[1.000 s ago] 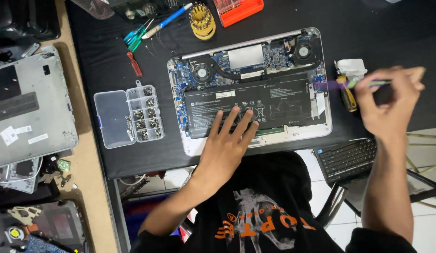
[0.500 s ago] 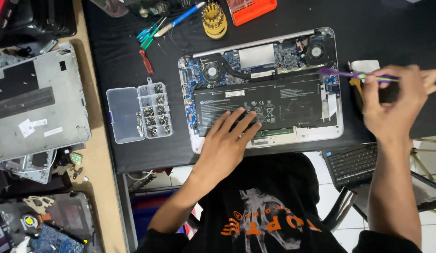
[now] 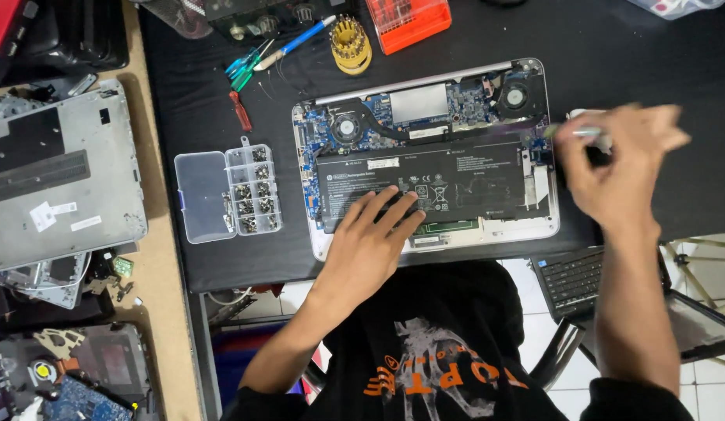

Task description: Removing the internal battery from a laptop and cleaning the internal frame with a small brush

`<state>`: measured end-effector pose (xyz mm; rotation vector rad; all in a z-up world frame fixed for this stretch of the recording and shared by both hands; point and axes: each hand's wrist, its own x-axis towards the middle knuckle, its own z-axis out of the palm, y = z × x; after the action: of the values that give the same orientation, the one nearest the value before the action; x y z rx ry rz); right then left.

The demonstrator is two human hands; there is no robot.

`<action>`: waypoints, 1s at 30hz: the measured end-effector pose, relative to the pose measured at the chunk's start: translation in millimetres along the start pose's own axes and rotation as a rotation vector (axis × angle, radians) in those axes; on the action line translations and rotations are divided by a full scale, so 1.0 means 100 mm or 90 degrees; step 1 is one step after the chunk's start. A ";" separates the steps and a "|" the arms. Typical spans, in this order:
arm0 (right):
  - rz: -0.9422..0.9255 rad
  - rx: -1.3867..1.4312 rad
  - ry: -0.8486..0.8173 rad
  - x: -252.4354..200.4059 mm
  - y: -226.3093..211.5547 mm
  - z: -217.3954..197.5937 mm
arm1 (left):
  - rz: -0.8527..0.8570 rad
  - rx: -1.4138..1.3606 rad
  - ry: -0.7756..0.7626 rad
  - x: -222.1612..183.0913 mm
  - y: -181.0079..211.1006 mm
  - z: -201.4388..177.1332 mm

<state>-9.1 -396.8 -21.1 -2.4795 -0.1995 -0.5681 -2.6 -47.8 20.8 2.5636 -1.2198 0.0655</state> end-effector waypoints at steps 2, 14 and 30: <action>0.025 -0.093 0.104 0.03 -0.06 -0.01 | -0.004 -0.002 0.005 -0.01 0.01 0.01; -0.072 0.099 -0.094 0.04 -0.21 -0.10 | 0.003 0.002 0.016 -0.11 -0.07 0.00; 0.000 0.040 -0.045 0.18 -0.29 0.09 | -0.023 -0.025 0.035 -0.25 -0.24 -0.04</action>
<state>2.2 -367.5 -4.9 -2.4407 -0.2408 -0.4677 0.4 -13.2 14.3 2.5313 -1.1431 0.1028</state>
